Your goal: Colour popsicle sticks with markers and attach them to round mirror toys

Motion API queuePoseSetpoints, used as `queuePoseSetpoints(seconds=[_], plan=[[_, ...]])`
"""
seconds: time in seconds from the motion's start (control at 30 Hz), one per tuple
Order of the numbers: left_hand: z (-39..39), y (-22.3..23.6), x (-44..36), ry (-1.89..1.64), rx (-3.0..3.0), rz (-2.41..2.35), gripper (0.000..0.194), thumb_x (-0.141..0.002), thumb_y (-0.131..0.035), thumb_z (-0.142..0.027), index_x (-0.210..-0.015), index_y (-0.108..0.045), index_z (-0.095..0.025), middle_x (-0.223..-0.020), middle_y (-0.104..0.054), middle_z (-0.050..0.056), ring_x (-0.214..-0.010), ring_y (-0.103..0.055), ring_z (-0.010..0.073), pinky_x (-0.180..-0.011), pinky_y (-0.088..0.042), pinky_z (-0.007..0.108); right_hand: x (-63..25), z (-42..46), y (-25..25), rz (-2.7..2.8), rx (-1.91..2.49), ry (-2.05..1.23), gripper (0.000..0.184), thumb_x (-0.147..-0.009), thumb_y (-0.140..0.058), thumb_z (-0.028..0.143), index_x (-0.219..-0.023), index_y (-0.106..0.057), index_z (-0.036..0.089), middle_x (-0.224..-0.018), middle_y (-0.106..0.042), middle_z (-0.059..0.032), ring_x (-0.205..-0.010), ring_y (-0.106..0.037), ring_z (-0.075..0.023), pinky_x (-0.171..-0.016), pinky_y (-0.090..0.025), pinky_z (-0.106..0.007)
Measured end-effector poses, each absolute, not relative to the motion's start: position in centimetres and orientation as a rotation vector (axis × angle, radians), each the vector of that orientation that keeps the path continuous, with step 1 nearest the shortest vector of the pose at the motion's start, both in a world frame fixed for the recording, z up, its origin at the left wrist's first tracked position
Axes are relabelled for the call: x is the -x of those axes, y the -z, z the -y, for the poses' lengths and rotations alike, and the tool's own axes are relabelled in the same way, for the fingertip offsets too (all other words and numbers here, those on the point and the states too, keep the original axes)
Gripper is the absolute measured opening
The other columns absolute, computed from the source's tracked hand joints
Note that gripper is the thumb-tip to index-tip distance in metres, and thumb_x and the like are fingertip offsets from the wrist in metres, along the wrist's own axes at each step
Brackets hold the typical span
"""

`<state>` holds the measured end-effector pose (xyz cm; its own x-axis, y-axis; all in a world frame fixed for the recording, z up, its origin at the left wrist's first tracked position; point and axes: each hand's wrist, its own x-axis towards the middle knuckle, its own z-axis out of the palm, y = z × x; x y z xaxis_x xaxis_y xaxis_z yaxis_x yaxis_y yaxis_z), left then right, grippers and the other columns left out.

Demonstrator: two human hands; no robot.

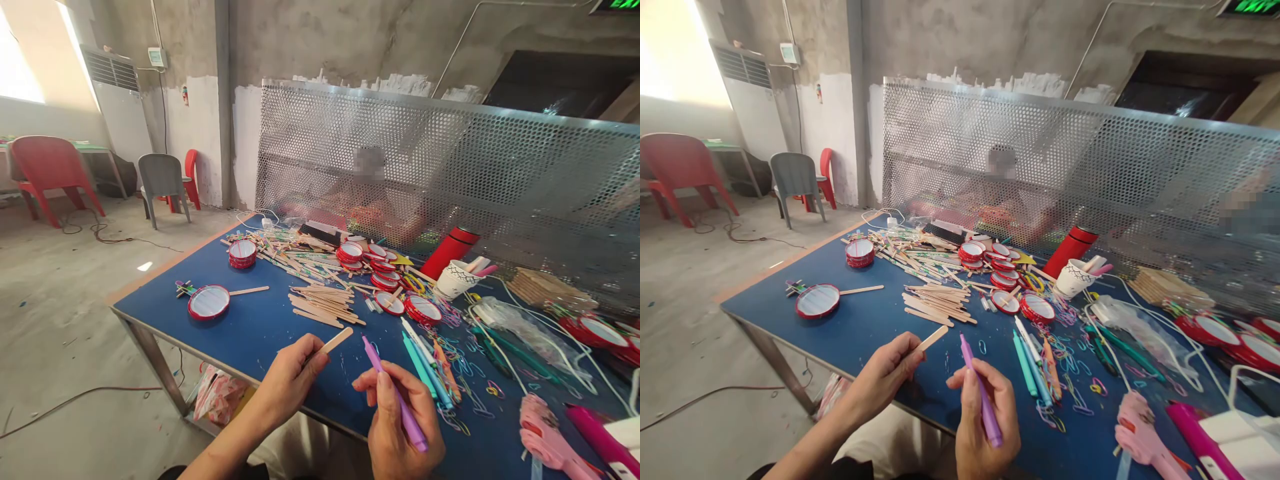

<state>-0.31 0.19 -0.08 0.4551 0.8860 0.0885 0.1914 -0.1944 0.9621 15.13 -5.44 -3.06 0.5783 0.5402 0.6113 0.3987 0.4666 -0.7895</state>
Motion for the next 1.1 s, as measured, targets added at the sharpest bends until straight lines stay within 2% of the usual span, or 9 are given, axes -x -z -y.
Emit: queuePoseSetpoints(seconds=[0.43,0.6,0.77,0.9,1.0,1.1], plan=[[0.1,-0.3,0.1,-0.83,-1.654,-0.959,0.032,-0.099,-0.042,-0.05,-0.088,-0.056,-0.023,-0.068,-0.05,-0.005,-0.065,-0.048,0.0162,-0.063,-0.037,0.027,-15.0,5.4,3.0,0.968,1.127,-0.118,0.021,-0.096,-0.067,0.037,-0.099,-0.067,0.016,-0.066,-0.07,-0.0006,-0.055,-0.062,-0.0139,-0.052,-0.049,-0.024],[0.1,-0.2,-0.2,-0.861,-1.601,-1.022,0.031,-0.097,-0.045,-0.053,-0.085,-0.047,-0.025,-0.065,-0.049,-0.007,-0.061,-0.052,0.0161,-0.061,-0.04,0.026,-14.9,5.7,3.1,0.984,1.113,-0.11,0.019,-0.097,-0.066,0.036,-0.101,-0.068,0.017,-0.069,-0.071,-0.0011,-0.058,-0.064,-0.0148,-0.055,-0.049,-0.025],[0.2,0.1,-0.2,-0.893,-1.654,-0.989,0.034,-0.099,-0.04,-0.052,-0.08,-0.048,-0.025,-0.066,-0.053,-0.004,-0.062,-0.054,0.0163,-0.062,-0.042,0.026,-14.8,5.6,3.1,1.025,1.016,-0.063,0.016,-0.098,-0.064,0.033,-0.099,-0.07,0.018,-0.07,-0.071,-0.0018,-0.06,-0.064,-0.0158,-0.055,-0.048,-0.027],[0.3,0.6,-0.3,-0.928,-1.652,-0.992,0.034,-0.098,-0.046,-0.05,-0.076,-0.044,-0.025,-0.062,-0.053,-0.005,-0.058,-0.052,0.0152,-0.058,-0.04,0.025,-14.7,5.6,3.1,1.007,0.993,-0.053,0.014,-0.097,-0.065,0.031,-0.099,-0.07,0.018,-0.07,-0.072,-0.0012,-0.059,-0.063,-0.0151,-0.055,-0.049,-0.027],[0.2,0.8,-0.3,-0.932,-1.604,-0.959,0.031,-0.1,-0.044,-0.051,-0.09,-0.054,-0.024,-0.06,-0.053,-0.007,-0.052,-0.05,0.0142,-0.057,-0.041,0.025,-14.8,5.6,3.1,1.001,0.998,-0.064,0.013,-0.097,-0.065,0.031,-0.099,-0.07,0.018,-0.07,-0.072,-0.0009,-0.058,-0.063,-0.0147,-0.055,-0.049,-0.027],[0.2,0.5,-0.2,-0.922,-1.607,-0.96,0.036,-0.101,-0.043,-0.053,-0.104,-0.061,-0.022,-0.059,-0.047,-0.008,-0.05,-0.045,0.0137,-0.055,-0.038,0.025,-14.9,5.7,3.2,1.016,1.011,-0.075,0.014,-0.097,-0.064,0.03,-0.1,-0.069,0.018,-0.07,-0.071,-0.0012,-0.059,-0.063,-0.0149,-0.055,-0.049,-0.027]])
